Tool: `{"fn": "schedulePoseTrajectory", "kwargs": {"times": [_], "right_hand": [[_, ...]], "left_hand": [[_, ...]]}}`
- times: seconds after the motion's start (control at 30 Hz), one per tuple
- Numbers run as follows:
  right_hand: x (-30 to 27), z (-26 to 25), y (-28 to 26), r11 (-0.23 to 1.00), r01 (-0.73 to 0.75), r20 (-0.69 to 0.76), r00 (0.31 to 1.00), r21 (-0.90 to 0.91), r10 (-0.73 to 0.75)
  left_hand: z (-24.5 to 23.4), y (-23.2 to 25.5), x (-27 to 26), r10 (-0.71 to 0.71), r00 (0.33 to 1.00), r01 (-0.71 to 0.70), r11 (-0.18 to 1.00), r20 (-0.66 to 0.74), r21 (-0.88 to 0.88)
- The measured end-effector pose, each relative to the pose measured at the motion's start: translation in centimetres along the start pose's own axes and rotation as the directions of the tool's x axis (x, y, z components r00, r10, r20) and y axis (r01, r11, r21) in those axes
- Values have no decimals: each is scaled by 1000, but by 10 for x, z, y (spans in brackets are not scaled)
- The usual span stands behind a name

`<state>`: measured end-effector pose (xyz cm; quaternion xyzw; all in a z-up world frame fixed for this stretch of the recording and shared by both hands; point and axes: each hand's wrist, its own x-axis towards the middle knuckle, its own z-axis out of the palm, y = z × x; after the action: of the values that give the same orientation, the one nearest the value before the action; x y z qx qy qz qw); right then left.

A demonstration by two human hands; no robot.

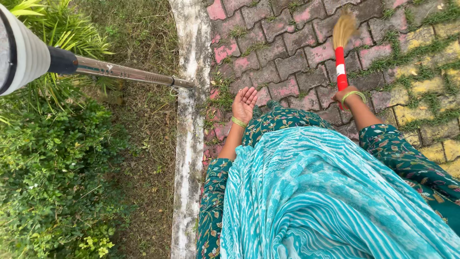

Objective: The person sweeps debris from a paved path into a nearby grassy area using a broom by hand.

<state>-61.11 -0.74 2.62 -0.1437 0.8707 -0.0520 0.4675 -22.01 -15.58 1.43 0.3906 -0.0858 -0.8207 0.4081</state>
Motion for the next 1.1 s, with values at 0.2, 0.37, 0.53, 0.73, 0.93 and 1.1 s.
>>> {"fn": "schedulePoseTrajectory", "kwargs": {"times": [0.2,0.37,0.53,0.73,0.93,1.1], "right_hand": [[6,60,-40,785,239,150,971,-571,-187],[3,93,-76,715,449,319,892,-536,-321],[9,56,-65,717,518,319,854,-467,-410],[4,2,-44,931,270,107,962,-245,-251],[29,-14,-125,937,116,-35,990,-329,-135],[42,19,-210,796,105,-6,991,-596,-135]], "left_hand": [[-10,5,-15,43,998,-44,999,-42,-22],[-18,1,-20,39,994,-42,999,-104,-30],[-19,6,-2,-16,995,12,999,-99,-45],[-3,31,47,-65,996,64,998,-69,-15],[12,82,105,-77,997,77,997,-25,15],[20,133,140,-90,996,90,996,-15,22]]}}
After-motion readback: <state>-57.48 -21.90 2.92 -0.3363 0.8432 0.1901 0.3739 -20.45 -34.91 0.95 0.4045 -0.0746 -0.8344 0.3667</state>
